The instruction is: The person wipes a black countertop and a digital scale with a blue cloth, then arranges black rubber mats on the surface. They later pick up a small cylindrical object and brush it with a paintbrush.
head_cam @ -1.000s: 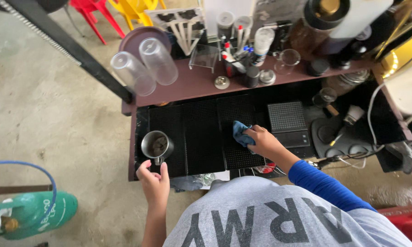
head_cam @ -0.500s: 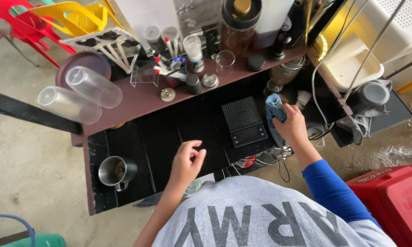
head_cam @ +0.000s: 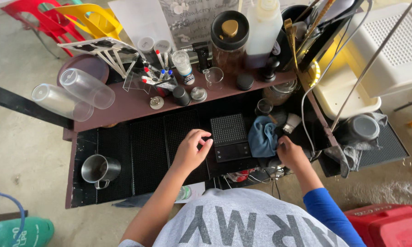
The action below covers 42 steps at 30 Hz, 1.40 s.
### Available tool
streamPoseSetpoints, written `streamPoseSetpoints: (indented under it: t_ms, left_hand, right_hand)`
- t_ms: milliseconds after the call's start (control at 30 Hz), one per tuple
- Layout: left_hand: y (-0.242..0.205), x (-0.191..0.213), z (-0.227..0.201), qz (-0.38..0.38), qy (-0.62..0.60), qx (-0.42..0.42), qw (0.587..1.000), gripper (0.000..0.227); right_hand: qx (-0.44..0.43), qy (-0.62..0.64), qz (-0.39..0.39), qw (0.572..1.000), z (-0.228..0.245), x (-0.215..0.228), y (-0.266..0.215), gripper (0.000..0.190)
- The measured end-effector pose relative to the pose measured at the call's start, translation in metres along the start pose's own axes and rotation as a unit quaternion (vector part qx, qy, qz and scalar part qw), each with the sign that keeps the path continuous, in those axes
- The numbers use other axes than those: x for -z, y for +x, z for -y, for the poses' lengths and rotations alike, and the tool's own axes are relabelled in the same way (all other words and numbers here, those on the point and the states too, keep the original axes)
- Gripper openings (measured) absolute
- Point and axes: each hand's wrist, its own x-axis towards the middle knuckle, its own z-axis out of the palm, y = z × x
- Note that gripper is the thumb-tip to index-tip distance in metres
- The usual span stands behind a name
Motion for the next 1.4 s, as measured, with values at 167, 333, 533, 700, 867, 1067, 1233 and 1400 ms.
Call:
streamPoseSetpoints:
  t_ms: [167,333,533,700,867,1067,1233,1400]
  left_hand:
    - [0.001,-0.008,-0.008,-0.028,0.036,0.033,0.998,0.021]
    - [0.008,-0.025,-0.018,0.0,0.043,0.019,0.999,0.02]
    - [0.072,-0.055,-0.034,0.039,0.08,-0.016,0.996,0.025]
    - [0.165,-0.079,-0.045,0.044,0.197,-0.091,0.975,0.061]
    - [0.211,-0.1,-0.039,0.122,0.303,-0.025,0.945,0.074]
    - [0.208,-0.101,-0.032,0.077,0.28,-0.096,0.952,0.061]
    - [0.162,-0.102,-0.055,0.22,-0.088,-0.016,0.971,0.06]
    - [0.099,-0.135,-0.091,0.451,-0.45,0.033,0.77,0.064]
  right_hand:
    - [-0.06,0.028,0.036,0.997,-0.01,-0.002,0.005,0.022]
    - [0.046,-0.041,0.054,0.997,-0.006,0.014,0.016,0.039]
    - [0.048,-0.17,0.155,0.972,0.0,0.032,0.029,0.053]
    - [0.152,-0.26,0.123,0.946,0.008,0.051,0.031,0.051]
    - [0.228,-0.111,-0.134,0.958,0.014,0.083,-0.006,0.027]
    - [0.095,0.158,-0.267,0.946,0.024,0.107,-0.074,0.019]
    - [0.092,0.159,-0.364,0.913,0.028,0.132,-0.132,0.015]
    - [0.041,0.135,-0.413,0.9,0.036,0.147,-0.202,0.016]
